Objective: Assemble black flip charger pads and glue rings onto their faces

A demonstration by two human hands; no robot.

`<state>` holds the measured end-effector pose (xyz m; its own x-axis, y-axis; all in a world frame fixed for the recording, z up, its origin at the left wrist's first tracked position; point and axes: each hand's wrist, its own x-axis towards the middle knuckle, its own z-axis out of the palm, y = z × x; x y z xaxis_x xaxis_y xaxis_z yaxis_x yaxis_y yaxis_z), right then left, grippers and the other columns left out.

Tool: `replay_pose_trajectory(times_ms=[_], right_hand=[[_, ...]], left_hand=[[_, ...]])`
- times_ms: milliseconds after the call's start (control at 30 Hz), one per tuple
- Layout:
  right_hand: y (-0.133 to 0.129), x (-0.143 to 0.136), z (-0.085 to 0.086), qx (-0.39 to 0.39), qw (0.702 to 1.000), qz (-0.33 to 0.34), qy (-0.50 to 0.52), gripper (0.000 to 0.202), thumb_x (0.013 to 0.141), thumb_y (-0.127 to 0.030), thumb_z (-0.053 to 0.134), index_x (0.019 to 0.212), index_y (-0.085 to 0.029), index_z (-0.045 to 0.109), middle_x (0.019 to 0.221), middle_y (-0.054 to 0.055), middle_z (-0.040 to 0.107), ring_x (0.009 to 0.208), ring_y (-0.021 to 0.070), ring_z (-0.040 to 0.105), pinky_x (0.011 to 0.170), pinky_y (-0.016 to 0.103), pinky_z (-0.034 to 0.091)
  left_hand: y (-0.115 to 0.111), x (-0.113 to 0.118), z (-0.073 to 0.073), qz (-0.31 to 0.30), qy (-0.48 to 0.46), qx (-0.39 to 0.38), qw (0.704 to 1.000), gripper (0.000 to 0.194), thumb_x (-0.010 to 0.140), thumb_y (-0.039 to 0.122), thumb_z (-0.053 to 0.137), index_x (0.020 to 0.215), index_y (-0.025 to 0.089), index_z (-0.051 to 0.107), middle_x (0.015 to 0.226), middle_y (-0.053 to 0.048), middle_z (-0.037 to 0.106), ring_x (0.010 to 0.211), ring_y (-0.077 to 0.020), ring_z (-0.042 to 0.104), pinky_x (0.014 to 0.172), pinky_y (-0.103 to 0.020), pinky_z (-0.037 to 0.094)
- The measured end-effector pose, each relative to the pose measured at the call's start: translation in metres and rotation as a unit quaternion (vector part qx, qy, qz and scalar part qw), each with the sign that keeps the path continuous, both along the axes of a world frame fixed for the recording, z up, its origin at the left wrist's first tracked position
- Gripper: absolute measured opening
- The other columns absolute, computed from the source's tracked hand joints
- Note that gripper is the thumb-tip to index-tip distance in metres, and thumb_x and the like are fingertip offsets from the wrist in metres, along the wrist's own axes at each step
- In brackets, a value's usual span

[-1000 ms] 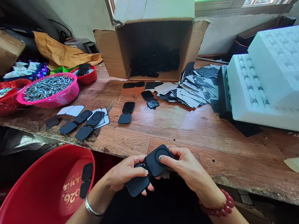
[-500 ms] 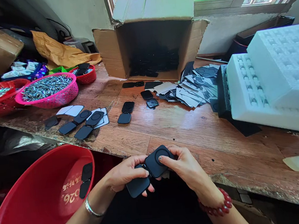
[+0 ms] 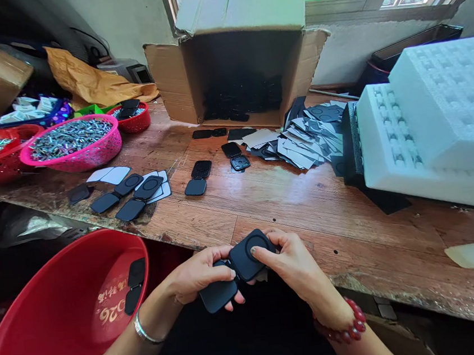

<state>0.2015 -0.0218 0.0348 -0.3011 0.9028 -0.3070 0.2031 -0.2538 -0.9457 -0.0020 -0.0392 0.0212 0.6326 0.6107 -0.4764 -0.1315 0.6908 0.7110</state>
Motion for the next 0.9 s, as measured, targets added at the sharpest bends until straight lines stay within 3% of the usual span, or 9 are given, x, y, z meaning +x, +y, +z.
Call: replay_pose_trajectory(times_ms=[300, 667, 900], right_hand=[[0.0015, 0.0005, 0.0019, -0.032, 0.999, 0.018, 0.028, 0.037, 0.074, -0.05, 0.074, 0.08, -0.014, 0.072, 0.078, 0.007, 0.072, 0.059, 0.0164, 0.064, 0.055, 0.027, 0.053], [0.0013, 0.0034, -0.0031, 0.012, 1.0, 0.01, -0.002, 0.032, 0.076, -0.047, 0.073, 0.08, -0.015, 0.075, 0.082, 0.008, 0.072, 0.065, 0.0179, 0.065, 0.056, 0.028, 0.054], [0.0016, 0.0028, -0.0031, 0.061, 0.997, -0.003, -0.042, 0.029, 0.075, -0.044, 0.071, 0.07, -0.016, 0.074, 0.094, 0.009, 0.071, 0.078, 0.0193, 0.064, 0.063, 0.027, 0.053]], left_hand=[[0.001, 0.0001, -0.0012, -0.001, -0.012, -0.007, 1.0, 0.037, 0.071, 0.02, 0.07, 0.107, 0.016, 0.062, 0.092, -0.009, 0.074, 0.066, -0.0179, 0.072, 0.054, -0.024, 0.058], [0.0012, 0.0006, -0.0007, -0.006, -0.02, 0.004, 1.0, 0.035, 0.073, 0.022, 0.071, 0.107, 0.016, 0.062, 0.095, -0.01, 0.073, 0.068, -0.0183, 0.072, 0.056, -0.025, 0.058], [0.0014, 0.0022, 0.0014, -0.004, -0.012, 0.004, 1.0, 0.032, 0.073, 0.019, 0.07, 0.103, 0.015, 0.063, 0.095, -0.01, 0.073, 0.067, -0.0173, 0.073, 0.055, -0.023, 0.059]])
